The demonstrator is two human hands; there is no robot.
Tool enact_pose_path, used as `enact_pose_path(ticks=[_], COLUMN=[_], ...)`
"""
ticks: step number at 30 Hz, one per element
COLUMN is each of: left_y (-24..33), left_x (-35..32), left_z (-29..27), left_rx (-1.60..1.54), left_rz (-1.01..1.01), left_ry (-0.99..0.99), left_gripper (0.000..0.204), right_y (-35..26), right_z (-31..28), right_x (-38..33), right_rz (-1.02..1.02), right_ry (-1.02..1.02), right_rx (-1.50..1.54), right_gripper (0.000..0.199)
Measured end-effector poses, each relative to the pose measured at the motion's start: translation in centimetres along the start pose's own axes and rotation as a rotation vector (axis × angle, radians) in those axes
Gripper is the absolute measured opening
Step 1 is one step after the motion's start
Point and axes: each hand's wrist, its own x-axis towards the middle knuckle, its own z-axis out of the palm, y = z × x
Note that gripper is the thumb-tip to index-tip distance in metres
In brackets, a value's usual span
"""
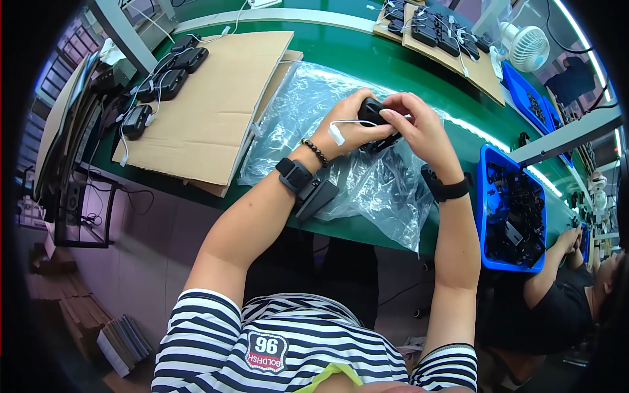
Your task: The person assembles electronic devices by hand, picking up a black housing and fitting a small plastic component into it. They then thread a wire through the housing, press the parts together, and set the unit onto a cardboard sheet.
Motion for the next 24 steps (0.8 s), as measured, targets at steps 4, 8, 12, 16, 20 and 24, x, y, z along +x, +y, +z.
enact_pose_path(ticks=[4,8,12,16,20,24], left_y=[-0.1,-0.2,-0.1,-0.2,-0.4,-0.6], left_x=[0.0,0.2,0.2,0.3,0.2,0.1], left_z=[0.1,0.1,-0.1,0.1,0.3,0.1], left_rx=[0.018,0.025,0.022,0.036,0.071,0.057], left_rz=[0.054,0.089,0.042,0.038,0.084,0.108], left_ry=[0.016,-0.003,-0.042,-0.046,-0.002,0.005], left_gripper=[0.051,0.048,0.048,0.048,0.049,0.05], right_y=[0.0,0.0,0.0,0.1,0.1,0.6], right_z=[0.8,0.6,-0.6,-0.6,0.2,0.6], right_x=[0.3,0.6,0.2,0.3,0.6,0.5], right_rz=[-0.011,0.07,0.063,0.005,0.113,0.135], right_ry=[0.061,0.065,-0.064,-0.039,-0.021,0.019], right_rx=[-0.07,-0.174,0.154,0.02,-0.025,-0.05], right_gripper=[0.02,0.019,0.019,0.02,0.021,0.021])
